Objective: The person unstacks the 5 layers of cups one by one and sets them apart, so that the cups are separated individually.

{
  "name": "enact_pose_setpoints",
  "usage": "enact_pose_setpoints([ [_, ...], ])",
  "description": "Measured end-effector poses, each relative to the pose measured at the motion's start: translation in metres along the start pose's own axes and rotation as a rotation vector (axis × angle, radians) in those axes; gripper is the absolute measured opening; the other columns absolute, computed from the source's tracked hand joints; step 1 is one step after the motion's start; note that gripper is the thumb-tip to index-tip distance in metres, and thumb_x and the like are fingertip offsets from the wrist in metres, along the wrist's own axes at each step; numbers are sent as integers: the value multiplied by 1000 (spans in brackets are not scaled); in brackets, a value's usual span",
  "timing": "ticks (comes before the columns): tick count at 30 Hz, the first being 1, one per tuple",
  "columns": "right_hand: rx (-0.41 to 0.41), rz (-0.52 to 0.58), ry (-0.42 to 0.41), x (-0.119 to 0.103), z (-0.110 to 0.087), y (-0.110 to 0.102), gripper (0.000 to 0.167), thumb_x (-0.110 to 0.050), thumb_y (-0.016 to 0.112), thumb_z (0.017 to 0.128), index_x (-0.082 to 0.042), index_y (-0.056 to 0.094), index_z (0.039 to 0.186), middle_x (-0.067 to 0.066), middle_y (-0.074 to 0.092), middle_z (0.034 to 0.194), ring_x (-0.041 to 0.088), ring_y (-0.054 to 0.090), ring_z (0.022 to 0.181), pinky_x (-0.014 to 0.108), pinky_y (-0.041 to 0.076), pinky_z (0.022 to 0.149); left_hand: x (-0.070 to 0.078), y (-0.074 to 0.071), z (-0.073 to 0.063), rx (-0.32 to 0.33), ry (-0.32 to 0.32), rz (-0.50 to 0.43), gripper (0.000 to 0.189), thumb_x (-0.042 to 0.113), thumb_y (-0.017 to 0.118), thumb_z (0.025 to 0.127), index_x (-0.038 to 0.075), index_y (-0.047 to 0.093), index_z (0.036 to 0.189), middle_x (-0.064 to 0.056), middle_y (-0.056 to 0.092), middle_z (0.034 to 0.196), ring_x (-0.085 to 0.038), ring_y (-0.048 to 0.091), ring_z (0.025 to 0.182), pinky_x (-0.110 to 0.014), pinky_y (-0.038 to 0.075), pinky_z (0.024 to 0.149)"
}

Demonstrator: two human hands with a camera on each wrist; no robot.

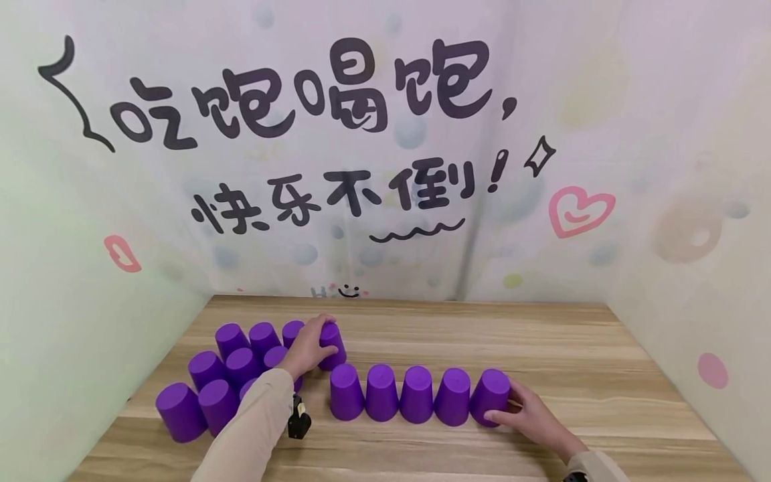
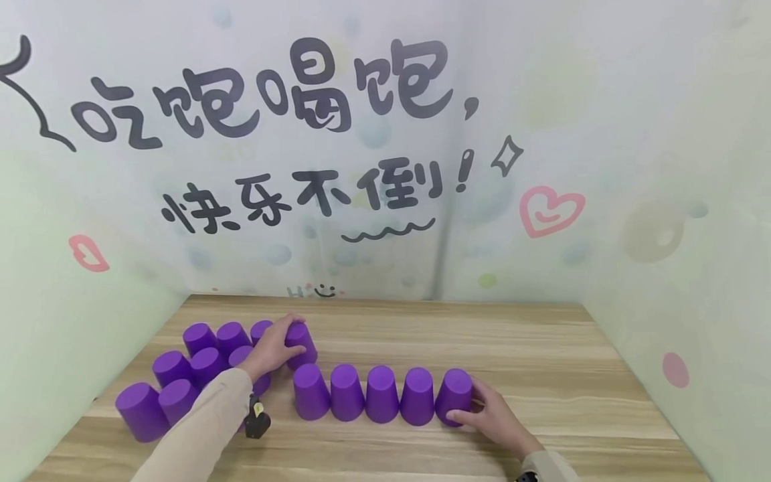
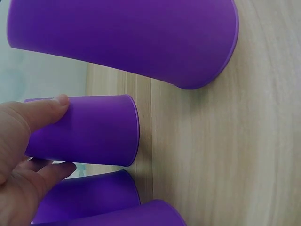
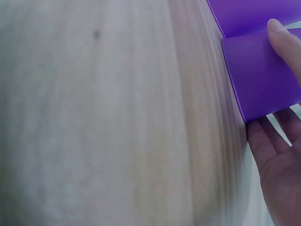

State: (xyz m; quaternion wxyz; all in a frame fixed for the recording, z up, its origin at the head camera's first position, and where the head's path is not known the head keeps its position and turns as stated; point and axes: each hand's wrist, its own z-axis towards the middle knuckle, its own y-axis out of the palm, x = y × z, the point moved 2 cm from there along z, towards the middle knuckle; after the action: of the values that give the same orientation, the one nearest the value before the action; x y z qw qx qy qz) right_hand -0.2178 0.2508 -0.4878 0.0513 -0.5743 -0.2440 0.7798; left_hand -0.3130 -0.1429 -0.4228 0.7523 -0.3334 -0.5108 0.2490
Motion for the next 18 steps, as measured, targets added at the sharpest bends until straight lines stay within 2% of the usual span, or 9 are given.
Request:
enact_pose_setpoints([
  [7, 2, 0, -3, 1, 1, 0, 63, -11, 69, 76, 10, 37, 126, 29, 52, 111, 2, 56, 92, 22, 49, 76, 1, 1, 0, -4, -1, 4, 50, -2, 67, 73, -4, 45, 118, -23, 48, 116, -37, 44, 109, -49, 36, 92],
  [11, 5, -3, 7, 1, 1, 0, 63, -11, 70, 75, 10, 37, 126, 29, 52, 110, 2, 56, 92, 22, 49, 75, 2, 0, 1, -39, -8, 26, 58, 2, 68, 75, -3, 40, 126, -25, 44, 122, -38, 42, 112, -48, 35, 94],
  [13, 5, -10, 12, 0, 1, 0, 63, -11, 70, 75, 10, 37, 126, 28, 52, 110, 3, 56, 92, 22, 49, 75, 5, -4, 1, -69, -17, 36, 62, 6, 68, 76, -2, 37, 130, -26, 41, 126, -39, 39, 114, -49, 34, 95],
  [18, 1, -16, 27, 0, 1, 0, 64, -12, 70, 75, 9, 37, 126, 28, 52, 111, 4, 56, 92, 22, 49, 76, 17, -23, 4, -103, 33, 65, 64, 12, 66, 78, -5, 33, 131, -26, 37, 130, -41, 34, 118, -51, 29, 98],
])
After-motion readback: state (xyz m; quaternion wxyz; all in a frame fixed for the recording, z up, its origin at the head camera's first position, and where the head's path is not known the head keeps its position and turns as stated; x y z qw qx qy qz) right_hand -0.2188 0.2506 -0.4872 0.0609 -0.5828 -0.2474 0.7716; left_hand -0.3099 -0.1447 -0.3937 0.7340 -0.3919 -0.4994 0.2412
